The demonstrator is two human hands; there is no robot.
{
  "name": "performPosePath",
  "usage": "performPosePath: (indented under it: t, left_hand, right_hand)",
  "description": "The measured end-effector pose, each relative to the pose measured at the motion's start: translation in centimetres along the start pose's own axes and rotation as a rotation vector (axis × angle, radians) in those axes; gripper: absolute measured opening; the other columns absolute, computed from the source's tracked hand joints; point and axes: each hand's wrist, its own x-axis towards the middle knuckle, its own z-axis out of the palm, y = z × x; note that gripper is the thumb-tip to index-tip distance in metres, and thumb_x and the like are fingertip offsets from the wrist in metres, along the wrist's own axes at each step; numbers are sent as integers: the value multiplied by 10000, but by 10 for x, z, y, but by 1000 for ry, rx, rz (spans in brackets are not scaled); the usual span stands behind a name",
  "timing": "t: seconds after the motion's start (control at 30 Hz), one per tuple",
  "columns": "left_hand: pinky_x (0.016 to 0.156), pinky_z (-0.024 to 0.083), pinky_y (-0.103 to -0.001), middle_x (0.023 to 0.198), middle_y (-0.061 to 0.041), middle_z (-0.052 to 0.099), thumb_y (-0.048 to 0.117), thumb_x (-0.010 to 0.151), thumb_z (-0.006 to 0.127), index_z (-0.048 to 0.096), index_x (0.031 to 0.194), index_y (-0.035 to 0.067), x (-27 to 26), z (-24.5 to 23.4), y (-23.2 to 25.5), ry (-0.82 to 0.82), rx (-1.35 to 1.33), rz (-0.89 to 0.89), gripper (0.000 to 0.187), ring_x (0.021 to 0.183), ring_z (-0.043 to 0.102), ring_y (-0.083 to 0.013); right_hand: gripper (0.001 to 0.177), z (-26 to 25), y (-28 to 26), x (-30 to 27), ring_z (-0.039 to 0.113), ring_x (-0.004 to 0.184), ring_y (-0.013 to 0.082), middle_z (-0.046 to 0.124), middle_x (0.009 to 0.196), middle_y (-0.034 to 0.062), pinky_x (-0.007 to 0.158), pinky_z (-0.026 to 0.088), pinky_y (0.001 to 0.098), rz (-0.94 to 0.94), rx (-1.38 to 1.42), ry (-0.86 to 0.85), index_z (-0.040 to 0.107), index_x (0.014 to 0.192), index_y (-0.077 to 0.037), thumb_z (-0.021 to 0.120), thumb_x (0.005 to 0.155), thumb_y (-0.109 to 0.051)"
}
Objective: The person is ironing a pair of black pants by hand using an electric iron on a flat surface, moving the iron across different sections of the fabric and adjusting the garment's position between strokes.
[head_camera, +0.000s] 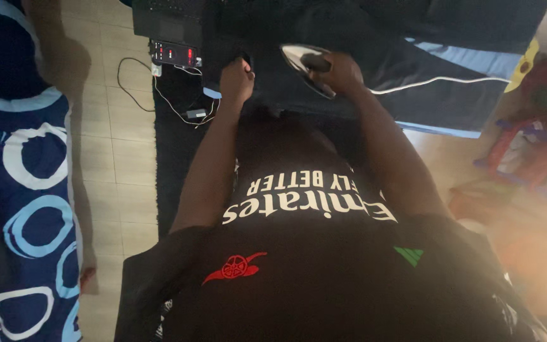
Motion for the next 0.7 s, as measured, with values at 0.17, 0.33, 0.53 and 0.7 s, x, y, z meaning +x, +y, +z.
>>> performPosePath:
  t: [0.17, 0.33, 0.53, 0.7]
  left_hand:
    - [818, 566, -455, 929, -156, 728, 146, 878, 779, 657, 952, 47, 2, -2, 3, -46, 38, 3, 174, 892, 726, -343]
    - [793, 556, -466, 921, -156, 733, 119, 865, 764, 664, 933, 43, -1, -3, 5, -7, -25, -23, 143, 896, 717, -352]
    - [819, 558, -473, 900, -149, 726, 130, 890, 738, 648, 935, 61, 16, 16, -13, -16, 76, 38, 121, 887, 719, -352]
    - [822, 553, -485, 944, -166, 721, 145, 886, 750, 668, 961, 45, 12, 25, -31, 4, 25, 128, 149, 933, 694, -384]
  right_hand:
    - [561, -1, 4, -17, 711, 1052, 321, 747, 1172, 138, 917, 536, 483, -56, 6, -5, 736, 1280, -163, 833, 809, -452]
    - [543, 1, 2, -34, 726, 1057, 328, 750, 1155, 153, 940, 551, 467, -10, 37, 20, 732, 1275, -144, 830, 823, -429]
    - [562, 14, 0, -53, 705, 1065, 321, 740, 1175, 115, 920, 525, 474, 5, 19, -4, 737, 1255, -180, 839, 789, -476]
    - [551, 27, 11, -72, 710, 1088, 338, 748, 1213, 107, 935, 546, 462, -103, 88, 34, 740, 1287, -213, 826, 793, -444]
